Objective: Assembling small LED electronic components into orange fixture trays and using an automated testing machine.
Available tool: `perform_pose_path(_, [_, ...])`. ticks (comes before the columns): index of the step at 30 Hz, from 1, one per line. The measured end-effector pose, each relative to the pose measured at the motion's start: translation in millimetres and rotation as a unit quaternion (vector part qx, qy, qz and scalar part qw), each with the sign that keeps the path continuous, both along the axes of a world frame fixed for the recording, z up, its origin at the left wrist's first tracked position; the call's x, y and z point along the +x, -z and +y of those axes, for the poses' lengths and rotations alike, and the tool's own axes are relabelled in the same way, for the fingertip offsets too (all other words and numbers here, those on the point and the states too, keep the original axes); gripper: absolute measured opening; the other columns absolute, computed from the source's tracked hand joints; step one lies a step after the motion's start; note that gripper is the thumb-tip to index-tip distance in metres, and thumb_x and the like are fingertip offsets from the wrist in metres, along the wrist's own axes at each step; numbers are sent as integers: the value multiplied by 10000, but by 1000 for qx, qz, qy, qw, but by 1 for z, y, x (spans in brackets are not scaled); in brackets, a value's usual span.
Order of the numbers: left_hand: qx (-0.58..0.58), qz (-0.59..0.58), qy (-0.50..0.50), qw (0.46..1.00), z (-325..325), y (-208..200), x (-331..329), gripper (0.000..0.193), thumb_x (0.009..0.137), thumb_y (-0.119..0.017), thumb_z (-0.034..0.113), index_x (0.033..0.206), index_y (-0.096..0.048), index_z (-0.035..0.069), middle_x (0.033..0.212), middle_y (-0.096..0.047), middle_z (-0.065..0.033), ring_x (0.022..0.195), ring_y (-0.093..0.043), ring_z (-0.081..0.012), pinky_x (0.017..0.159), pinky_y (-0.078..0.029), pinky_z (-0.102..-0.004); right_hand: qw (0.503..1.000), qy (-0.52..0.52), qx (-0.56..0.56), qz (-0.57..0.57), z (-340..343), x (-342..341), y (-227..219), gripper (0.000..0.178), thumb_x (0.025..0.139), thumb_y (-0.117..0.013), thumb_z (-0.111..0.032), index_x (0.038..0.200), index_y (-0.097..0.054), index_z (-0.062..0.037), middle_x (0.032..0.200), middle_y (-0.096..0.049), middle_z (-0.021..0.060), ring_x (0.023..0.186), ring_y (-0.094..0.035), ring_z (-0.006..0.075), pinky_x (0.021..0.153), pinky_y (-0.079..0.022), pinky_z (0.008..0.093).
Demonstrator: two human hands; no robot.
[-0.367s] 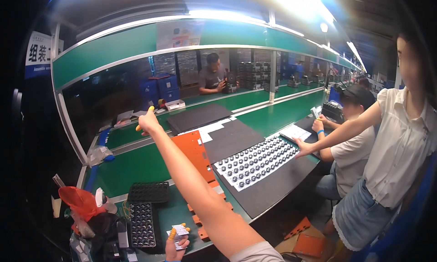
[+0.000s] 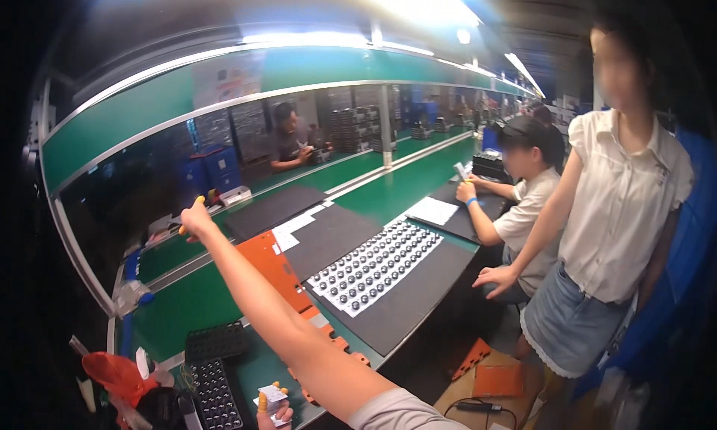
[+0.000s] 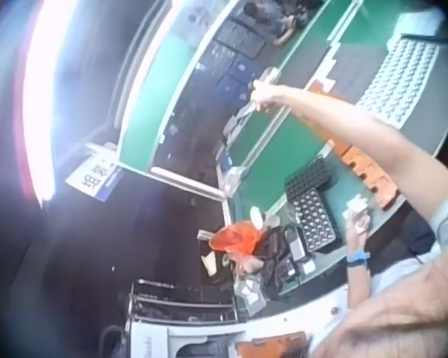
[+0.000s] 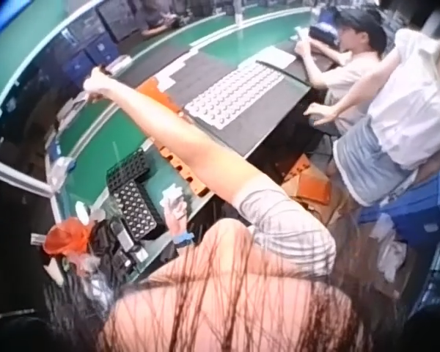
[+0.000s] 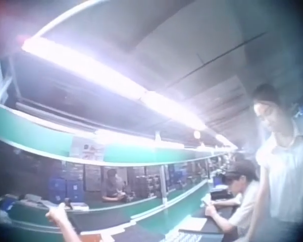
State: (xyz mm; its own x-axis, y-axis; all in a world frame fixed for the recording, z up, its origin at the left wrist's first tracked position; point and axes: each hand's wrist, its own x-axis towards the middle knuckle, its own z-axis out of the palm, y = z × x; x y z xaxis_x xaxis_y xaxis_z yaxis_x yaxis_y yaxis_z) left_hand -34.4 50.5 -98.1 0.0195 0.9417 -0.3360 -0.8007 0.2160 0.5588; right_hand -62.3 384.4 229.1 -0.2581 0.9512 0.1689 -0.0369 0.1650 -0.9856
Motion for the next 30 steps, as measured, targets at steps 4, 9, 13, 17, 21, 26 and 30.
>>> perform_pose_path(4, [14, -21, 11, 1000, 2, -20, 9, 372, 1055, -539, 333, 1265, -599, 33, 1025, -692, -92, 608, -549, -117, 454, -399, -202, 995, -45, -60, 62, 3, 10, 3, 574, 894, -511, -128, 1438, -376, -4, 856, -615, 132, 590, -568, 169, 478, -601, 393])
perform_pose_path(9, [21, -56, 3, 998, -15, -43, 16, 353, 1057, -536, 337, 1227, -614, 37, 985, -687, -82, 599, -533, -114, 454, -395, -206, 994, -33, -56, 92, 18, 16, 7, 674, 891, -454, -123, 1541, -284, -66, 877, -593, 150, 611, -584, 223, 503, -601, 427])
perform_pose_path(13, [28, -85, -33, 995, -29, -56, 10, 342, 1059, -533, 340, 1196, -627, 41, 952, -684, -73, 592, -520, -112, 454, -392, -208, 994, -30, -51, 87, 9, 18, 4, 589, 899, -457, -127, 1470, -337, -46, 841, -574, 123, 599, -553, 188, 500, -601, 410])
perform_pose_path(17, [31, -108, -53, 992, -32, -64, 7, 334, 1060, -530, 343, 1166, -639, 45, 920, -680, -65, 584, -508, -109, 454, -388, -211, 993, 4, -50, 107, -1, 38, 8, 539, 899, -452, -128, 1422, -369, -30, 781, -537, 88, 571, -511, 150, 499, -602, 399])
perform_pose_path(21, [29, -105, -108, 988, -44, -71, -6, 328, 1065, -520, 338, 1154, -640, 46, 910, -676, -61, 582, -497, -108, 458, -383, -216, 993, -34, -51, 99, -9, 10, 5, 584, 892, -434, -120, 1463, -331, -55, 770, -524, 85, 567, -501, 146, 509, -603, 398])
perform_pose_path(26, [-43, -63, -119, 990, -18, -50, 10, 313, 1079, -487, 312, 1169, -620, 43, 934, -667, -62, 589, -478, -106, 475, -371, -231, 993, -27, -62, 94, 15, 43, 15, 610, 895, -424, -126, 1491, -306, -66, 762, -519, 76, 563, -496, 140, 507, -595, 389])
perform_pose_path(30, [-24, -56, -107, 992, -21, -37, -1, 332, 1076, -490, 325, 1208, -604, 42, 968, -672, -65, 603, -486, -109, 478, -376, -228, 993, -36, -62, 96, 6, 26, 15, 587, 900, -424, -134, 1473, -321, -61, 760, -518, 72, 563, -498, 138, 501, -591, 386])
